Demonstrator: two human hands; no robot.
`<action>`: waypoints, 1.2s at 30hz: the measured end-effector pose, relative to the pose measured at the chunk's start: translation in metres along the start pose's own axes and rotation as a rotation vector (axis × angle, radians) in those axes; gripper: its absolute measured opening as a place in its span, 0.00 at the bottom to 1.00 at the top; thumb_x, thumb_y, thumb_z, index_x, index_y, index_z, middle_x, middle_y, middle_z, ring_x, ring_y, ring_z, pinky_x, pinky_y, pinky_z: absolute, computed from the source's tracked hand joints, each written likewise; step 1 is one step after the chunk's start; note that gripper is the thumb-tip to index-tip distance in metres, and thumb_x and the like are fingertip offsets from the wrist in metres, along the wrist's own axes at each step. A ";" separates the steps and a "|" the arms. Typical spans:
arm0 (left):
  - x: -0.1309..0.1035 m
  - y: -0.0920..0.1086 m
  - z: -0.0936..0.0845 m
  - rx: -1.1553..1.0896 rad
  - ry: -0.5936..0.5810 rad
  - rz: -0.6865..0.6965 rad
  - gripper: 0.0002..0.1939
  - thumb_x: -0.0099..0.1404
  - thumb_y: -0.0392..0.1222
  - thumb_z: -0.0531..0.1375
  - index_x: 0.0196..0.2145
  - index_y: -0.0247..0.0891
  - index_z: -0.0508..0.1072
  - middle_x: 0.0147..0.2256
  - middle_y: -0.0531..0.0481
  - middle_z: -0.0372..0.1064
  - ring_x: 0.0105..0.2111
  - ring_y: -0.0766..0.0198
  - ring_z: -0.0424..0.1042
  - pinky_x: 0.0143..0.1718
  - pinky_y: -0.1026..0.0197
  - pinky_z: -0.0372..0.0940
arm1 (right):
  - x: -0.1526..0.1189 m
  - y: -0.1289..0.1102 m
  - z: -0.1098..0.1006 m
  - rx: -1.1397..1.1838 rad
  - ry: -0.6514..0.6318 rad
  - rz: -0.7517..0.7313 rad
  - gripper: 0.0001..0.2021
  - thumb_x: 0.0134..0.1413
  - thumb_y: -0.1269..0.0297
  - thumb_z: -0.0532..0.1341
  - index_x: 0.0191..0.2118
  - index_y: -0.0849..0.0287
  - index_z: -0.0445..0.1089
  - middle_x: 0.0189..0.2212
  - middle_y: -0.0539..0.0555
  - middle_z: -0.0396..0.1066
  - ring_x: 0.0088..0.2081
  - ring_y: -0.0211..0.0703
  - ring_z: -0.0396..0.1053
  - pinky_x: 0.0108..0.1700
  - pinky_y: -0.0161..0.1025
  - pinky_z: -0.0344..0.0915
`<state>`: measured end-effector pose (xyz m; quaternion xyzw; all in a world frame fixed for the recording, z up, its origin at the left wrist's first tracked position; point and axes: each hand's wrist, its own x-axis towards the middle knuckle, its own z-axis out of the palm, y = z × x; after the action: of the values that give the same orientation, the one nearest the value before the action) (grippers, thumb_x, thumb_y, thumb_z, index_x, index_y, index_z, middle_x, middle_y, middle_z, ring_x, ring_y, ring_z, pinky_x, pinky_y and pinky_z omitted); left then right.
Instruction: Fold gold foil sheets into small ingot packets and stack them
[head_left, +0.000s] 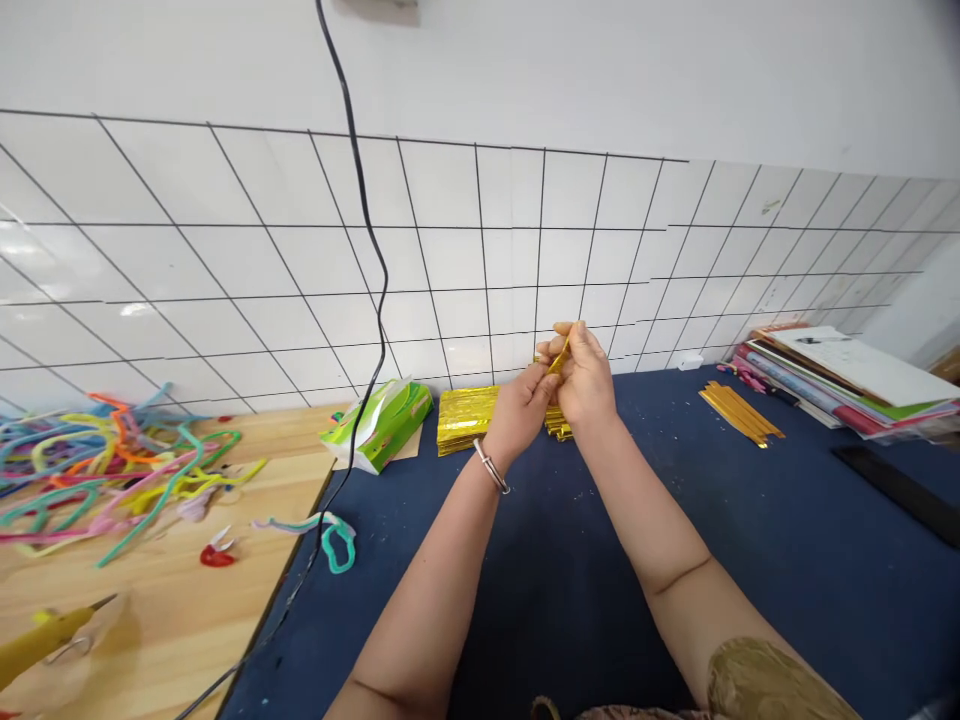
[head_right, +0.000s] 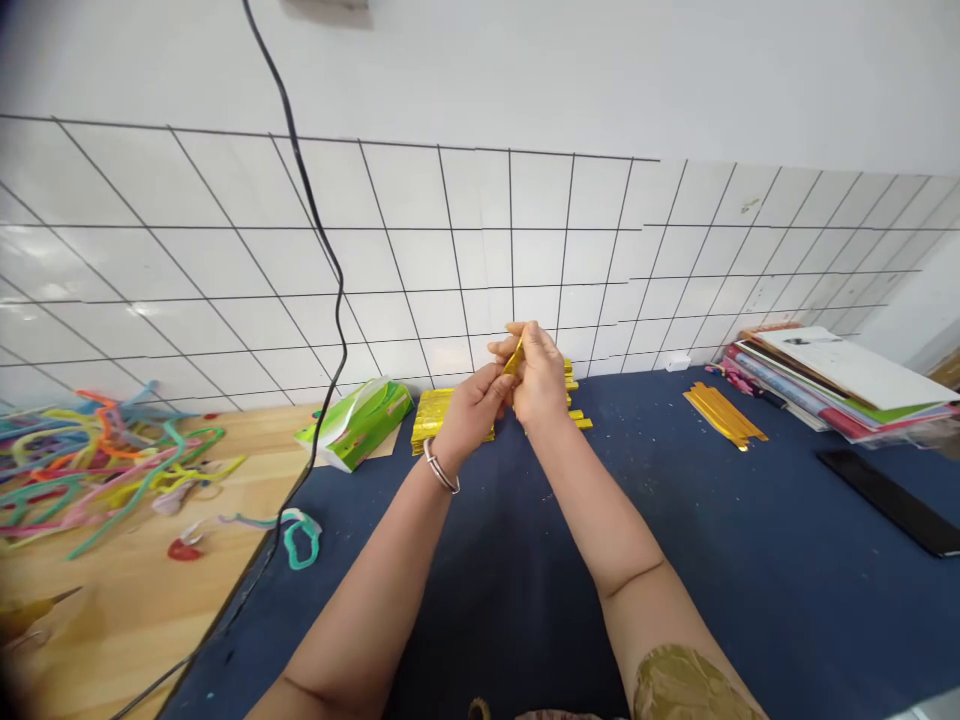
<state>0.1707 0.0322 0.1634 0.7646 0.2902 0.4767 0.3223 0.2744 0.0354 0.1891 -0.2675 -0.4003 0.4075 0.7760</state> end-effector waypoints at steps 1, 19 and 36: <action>0.000 -0.002 -0.002 -0.022 -0.050 -0.003 0.13 0.68 0.45 0.50 0.29 0.37 0.65 0.23 0.55 0.62 0.24 0.70 0.61 0.27 0.67 0.56 | 0.001 0.001 -0.002 0.003 0.023 0.001 0.16 0.56 0.47 0.57 0.37 0.55 0.67 0.23 0.46 0.67 0.31 0.36 0.70 0.34 0.35 0.66; 0.000 -0.025 0.012 0.122 0.243 -0.002 0.15 0.69 0.47 0.49 0.37 0.38 0.72 0.31 0.50 0.71 0.28 0.65 0.68 0.29 0.65 0.57 | -0.010 0.011 0.003 -0.083 -0.102 0.057 0.15 0.54 0.51 0.60 0.40 0.56 0.68 0.31 0.51 0.75 0.36 0.40 0.74 0.42 0.41 0.69; -0.015 0.028 0.021 -0.043 0.188 0.105 0.13 0.70 0.45 0.48 0.41 0.39 0.71 0.25 0.54 0.65 0.23 0.69 0.63 0.26 0.66 0.59 | -0.025 -0.036 0.008 -0.036 -0.071 0.042 0.13 0.56 0.51 0.58 0.41 0.54 0.68 0.24 0.46 0.70 0.33 0.38 0.74 0.33 0.34 0.69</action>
<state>0.1877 -0.0008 0.1696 0.7235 0.2683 0.5687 0.2847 0.2740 -0.0037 0.2102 -0.2751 -0.4290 0.4256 0.7477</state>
